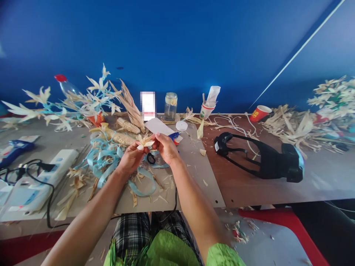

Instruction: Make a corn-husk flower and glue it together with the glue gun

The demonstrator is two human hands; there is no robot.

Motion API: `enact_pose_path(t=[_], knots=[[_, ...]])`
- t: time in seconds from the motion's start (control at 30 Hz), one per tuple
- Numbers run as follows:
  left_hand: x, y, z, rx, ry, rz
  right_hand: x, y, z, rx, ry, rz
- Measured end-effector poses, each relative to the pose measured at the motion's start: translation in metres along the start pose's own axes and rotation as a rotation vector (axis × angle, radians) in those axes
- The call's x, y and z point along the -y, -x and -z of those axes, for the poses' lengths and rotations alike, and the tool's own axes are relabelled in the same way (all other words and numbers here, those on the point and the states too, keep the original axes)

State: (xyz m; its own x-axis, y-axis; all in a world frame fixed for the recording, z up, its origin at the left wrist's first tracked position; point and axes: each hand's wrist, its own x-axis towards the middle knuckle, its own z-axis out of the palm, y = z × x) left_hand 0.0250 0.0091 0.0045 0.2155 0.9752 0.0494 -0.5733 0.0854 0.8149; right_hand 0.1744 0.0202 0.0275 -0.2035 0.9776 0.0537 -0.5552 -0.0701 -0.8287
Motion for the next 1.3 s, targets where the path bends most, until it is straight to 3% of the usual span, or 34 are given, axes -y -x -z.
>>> enact_pose_path(t=[0.1, 0.27, 0.73, 1.13, 1.3], knots=[[-0.0004, -0.0001, 0.0008, 0.003, -0.004, 0.029, -0.0001, 0.0013, -0.0014, 0.014, 0.071, -0.035], [-0.0006, -0.0017, -0.0008, -0.012, -0.004, 0.013, -0.0005, 0.0013, -0.0034, -0.005, 0.008, -0.088], [0.0, -0.0022, -0.0015, -0.052, -0.031, -0.007, -0.0017, 0.0016, -0.0058, 0.002, 0.007, -0.088], [-0.001, -0.0007, 0.0032, 0.008, -0.134, -0.027, -0.0005, 0.0018, -0.0083, -0.027, 0.004, -0.096], [-0.0055, 0.0019, 0.0005, 0.08, -0.081, -0.042, -0.0012, 0.0006, -0.0061, -0.026, 0.015, -0.087]])
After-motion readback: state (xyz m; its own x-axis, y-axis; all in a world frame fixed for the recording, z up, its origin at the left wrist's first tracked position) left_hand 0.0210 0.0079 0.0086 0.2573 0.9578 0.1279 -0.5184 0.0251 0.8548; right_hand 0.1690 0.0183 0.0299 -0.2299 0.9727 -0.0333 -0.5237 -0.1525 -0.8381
